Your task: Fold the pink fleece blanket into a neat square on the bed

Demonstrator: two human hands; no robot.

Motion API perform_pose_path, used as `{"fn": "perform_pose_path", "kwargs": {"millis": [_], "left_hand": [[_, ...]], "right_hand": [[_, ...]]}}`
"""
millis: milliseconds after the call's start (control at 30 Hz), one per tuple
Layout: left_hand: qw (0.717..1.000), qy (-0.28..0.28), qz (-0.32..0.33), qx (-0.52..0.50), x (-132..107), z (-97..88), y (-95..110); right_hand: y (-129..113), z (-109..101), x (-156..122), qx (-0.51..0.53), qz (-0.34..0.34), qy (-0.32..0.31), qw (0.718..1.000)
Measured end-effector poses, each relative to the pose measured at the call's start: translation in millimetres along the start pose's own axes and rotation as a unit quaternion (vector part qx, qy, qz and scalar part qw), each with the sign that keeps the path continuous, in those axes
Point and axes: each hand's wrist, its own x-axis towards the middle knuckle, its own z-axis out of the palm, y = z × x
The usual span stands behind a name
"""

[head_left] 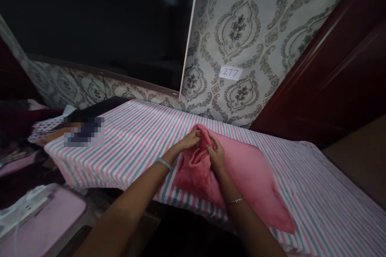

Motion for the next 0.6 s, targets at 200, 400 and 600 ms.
{"fn": "perform_pose_path", "kwargs": {"millis": [200,400,600], "left_hand": [[0.984,0.029,-0.003,0.176,7.3,0.3,0.8],[0.943,0.028,0.031,0.330,3.0,2.6,-1.4],[0.891,-0.095,0.155,0.416,3.2,5.8,-10.0]], "right_hand": [[0.1,-0.3,-0.8,0.003,0.004,0.005,1.000],[7.1,-1.8,0.2,0.028,-0.013,0.006,1.000],[11.6,-4.3,0.5,0.016,-0.021,-0.009,1.000]]}}
